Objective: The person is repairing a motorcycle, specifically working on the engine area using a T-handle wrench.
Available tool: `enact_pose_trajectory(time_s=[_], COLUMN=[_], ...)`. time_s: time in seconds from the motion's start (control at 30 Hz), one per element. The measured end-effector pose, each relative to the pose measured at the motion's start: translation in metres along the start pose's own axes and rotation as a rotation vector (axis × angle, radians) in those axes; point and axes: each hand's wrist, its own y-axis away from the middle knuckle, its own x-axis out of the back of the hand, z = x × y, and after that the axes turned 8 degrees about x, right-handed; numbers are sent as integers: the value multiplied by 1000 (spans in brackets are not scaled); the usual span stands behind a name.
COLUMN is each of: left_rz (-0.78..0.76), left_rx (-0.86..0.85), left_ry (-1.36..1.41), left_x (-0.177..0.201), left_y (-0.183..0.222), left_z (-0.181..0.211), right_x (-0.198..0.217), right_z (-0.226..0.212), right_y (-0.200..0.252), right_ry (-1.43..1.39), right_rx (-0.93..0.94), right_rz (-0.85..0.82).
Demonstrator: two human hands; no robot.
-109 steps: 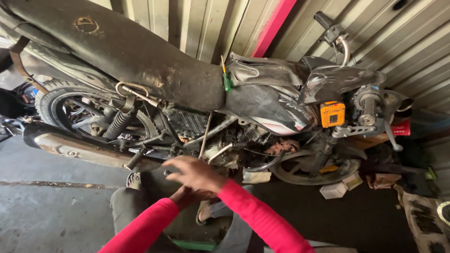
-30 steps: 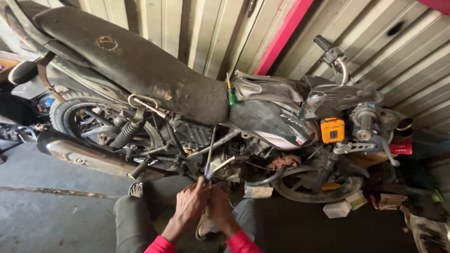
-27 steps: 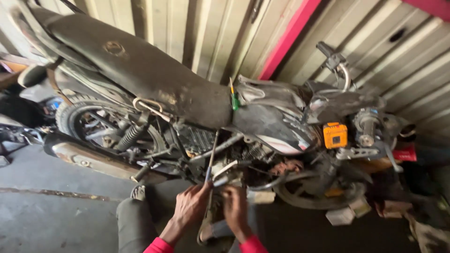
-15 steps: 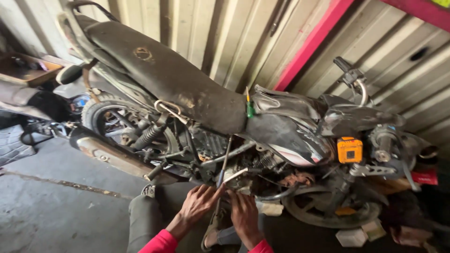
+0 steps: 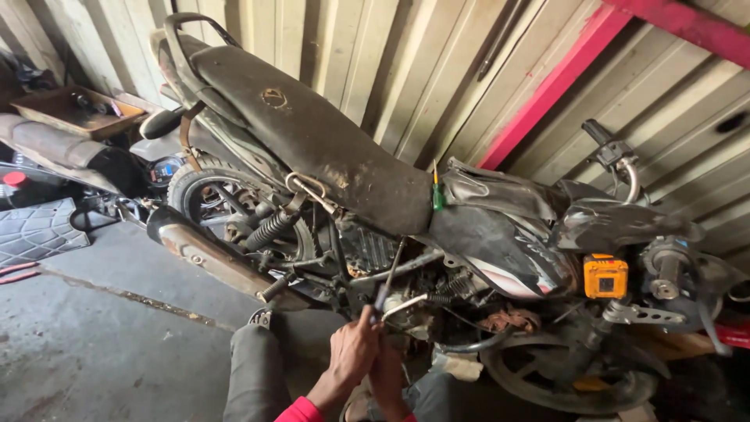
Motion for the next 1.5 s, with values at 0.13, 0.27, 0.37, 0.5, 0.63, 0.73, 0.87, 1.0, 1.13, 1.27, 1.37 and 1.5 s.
enact_pose_trajectory(time_s=[0.13,0.27,0.37,0.5,0.63,0.73,0.87,1.0,1.13,1.27,1.37,1.5], left_rz=[33,73,151,151,128,177,-67,-28,-67,105,62,201], left_rx=[-361,-677,-906,-982,-918,-553,-32,34,-99,-486,-806,-941], left_ry=[-135,-185,-277,-413,-293,-26,21,89,-19,-16,-312,-431], left_x=[29,47,33,32,29,7,-10,-10,-2,17,27,19], left_y=[0,-2,-21,-23,-16,-1,11,-7,0,-5,-6,-7], left_z=[4,5,-11,-19,-24,-21,-19,-13,-22,-34,-28,-28], right_x=[29,43,34,54,47,33,-3,-11,6,42,48,57], right_z=[-31,-116,-182,-73,-26,-11,-4,-12,-5,-17,-91,-56], right_y=[2,13,-14,-25,-18,-12,-7,-21,-9,-4,-15,-26], right_ry=[459,770,1145,1143,972,819,563,440,274,486,689,1084], right_rx=[402,738,881,666,364,326,238,240,404,470,955,863], right_rz=[45,175,119,-125,-123,7,99,133,146,336,380,-14])
